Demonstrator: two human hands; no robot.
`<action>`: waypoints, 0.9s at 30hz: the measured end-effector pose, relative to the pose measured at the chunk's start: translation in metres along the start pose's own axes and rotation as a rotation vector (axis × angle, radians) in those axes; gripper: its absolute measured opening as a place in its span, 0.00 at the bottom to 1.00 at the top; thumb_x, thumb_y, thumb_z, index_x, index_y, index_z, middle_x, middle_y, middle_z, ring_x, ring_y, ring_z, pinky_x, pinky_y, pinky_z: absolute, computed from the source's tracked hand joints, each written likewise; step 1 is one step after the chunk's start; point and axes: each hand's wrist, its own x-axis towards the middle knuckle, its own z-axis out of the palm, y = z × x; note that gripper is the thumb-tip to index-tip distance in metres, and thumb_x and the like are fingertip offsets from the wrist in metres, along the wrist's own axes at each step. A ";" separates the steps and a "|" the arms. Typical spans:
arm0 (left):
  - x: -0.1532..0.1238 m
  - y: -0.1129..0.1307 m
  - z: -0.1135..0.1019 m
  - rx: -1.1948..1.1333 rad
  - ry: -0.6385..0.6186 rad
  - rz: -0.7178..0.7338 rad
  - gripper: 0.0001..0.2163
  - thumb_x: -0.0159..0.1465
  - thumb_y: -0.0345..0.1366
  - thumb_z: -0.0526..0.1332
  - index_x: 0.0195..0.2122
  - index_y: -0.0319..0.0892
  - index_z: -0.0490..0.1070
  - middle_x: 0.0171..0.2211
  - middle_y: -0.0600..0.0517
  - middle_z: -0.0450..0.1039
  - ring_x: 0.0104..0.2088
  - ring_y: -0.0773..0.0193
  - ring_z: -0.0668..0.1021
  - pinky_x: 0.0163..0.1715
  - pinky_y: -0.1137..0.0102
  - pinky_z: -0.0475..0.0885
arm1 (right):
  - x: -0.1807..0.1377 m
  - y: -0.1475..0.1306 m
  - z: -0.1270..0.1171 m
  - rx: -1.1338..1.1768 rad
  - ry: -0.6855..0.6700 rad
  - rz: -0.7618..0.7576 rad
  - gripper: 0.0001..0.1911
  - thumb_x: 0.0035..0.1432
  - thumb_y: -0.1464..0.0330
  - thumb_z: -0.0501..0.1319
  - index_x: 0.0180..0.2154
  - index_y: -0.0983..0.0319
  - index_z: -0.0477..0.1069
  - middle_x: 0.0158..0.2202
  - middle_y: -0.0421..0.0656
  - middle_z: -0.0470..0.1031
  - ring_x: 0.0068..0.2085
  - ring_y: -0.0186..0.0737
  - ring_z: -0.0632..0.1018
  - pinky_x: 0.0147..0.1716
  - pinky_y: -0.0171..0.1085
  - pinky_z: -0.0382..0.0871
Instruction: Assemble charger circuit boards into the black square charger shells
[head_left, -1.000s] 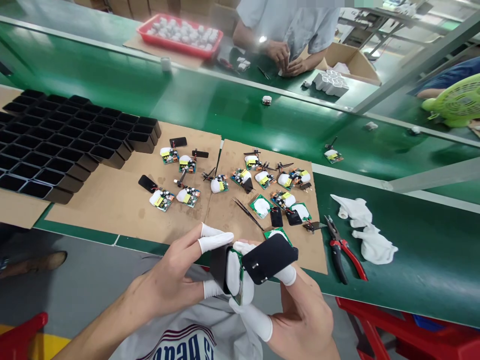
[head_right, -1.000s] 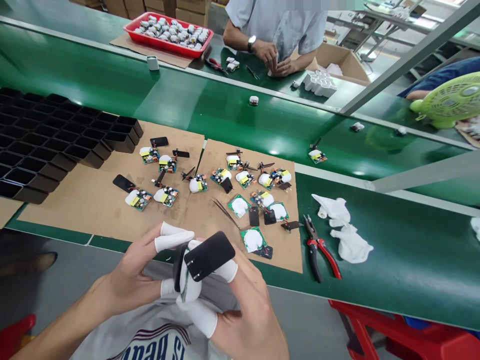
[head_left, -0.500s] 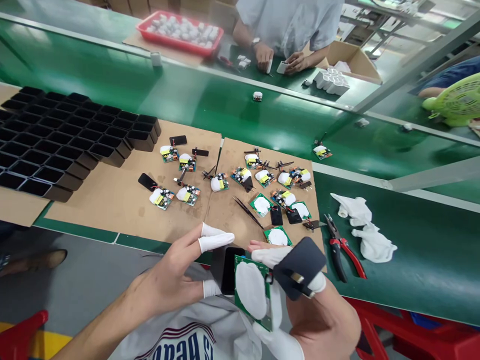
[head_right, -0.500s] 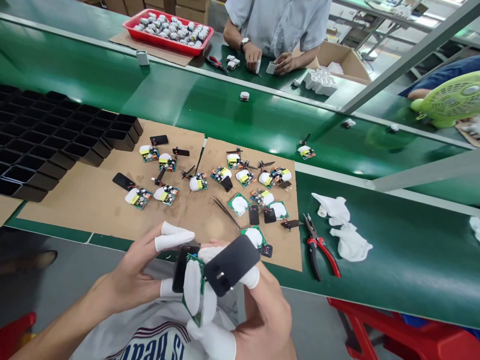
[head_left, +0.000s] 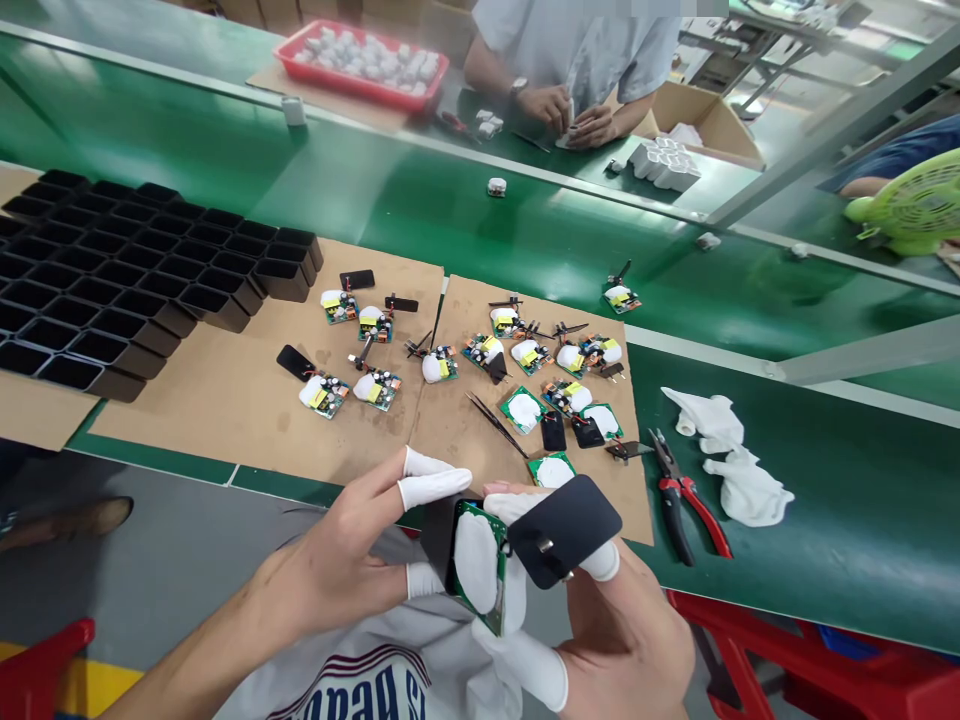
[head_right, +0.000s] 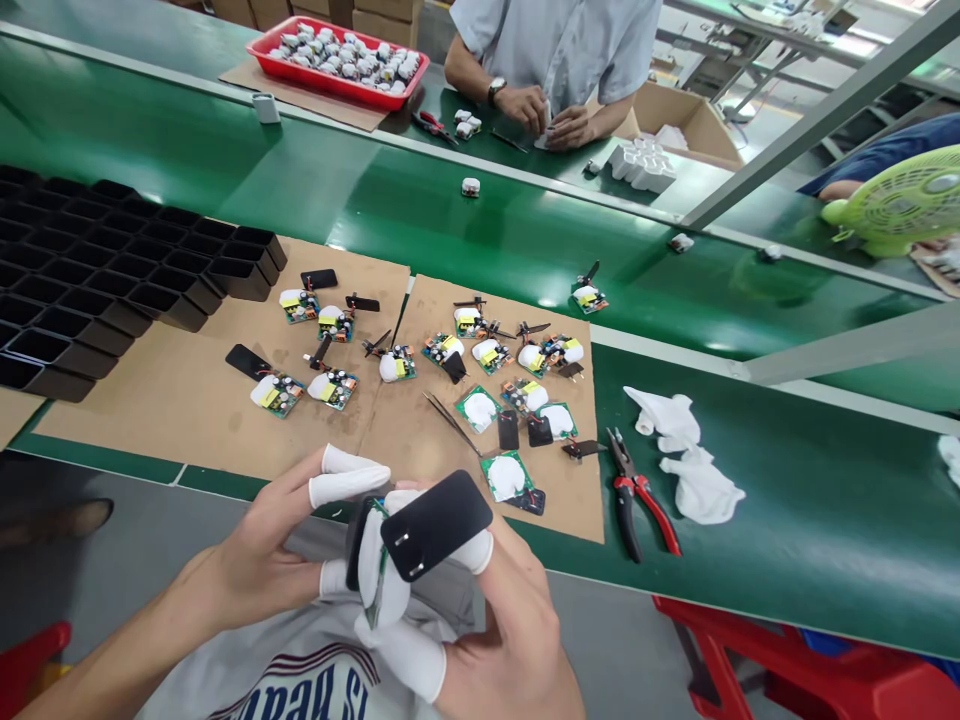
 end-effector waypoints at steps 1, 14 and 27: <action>0.001 0.000 0.000 0.002 -0.001 0.001 0.33 0.73 0.34 0.75 0.76 0.51 0.69 0.55 0.42 0.81 0.53 0.54 0.86 0.52 0.64 0.86 | 0.001 0.000 0.000 -0.003 -0.011 0.003 0.42 0.59 0.79 0.79 0.71 0.53 0.75 0.63 0.52 0.84 0.59 0.63 0.87 0.59 0.53 0.87; -0.001 0.000 -0.001 0.001 -0.014 -0.024 0.33 0.72 0.33 0.75 0.76 0.51 0.69 0.55 0.43 0.80 0.53 0.54 0.86 0.51 0.65 0.86 | 0.006 0.000 0.003 0.010 -0.012 -0.011 0.42 0.60 0.76 0.80 0.72 0.51 0.76 0.62 0.50 0.85 0.56 0.61 0.88 0.54 0.48 0.88; -0.003 -0.002 0.001 0.004 0.003 -0.025 0.33 0.72 0.33 0.75 0.75 0.50 0.70 0.54 0.43 0.80 0.52 0.53 0.87 0.49 0.65 0.87 | 0.007 0.005 0.004 -0.001 -0.064 -0.005 0.44 0.59 0.80 0.78 0.72 0.52 0.73 0.62 0.51 0.83 0.56 0.57 0.86 0.55 0.47 0.86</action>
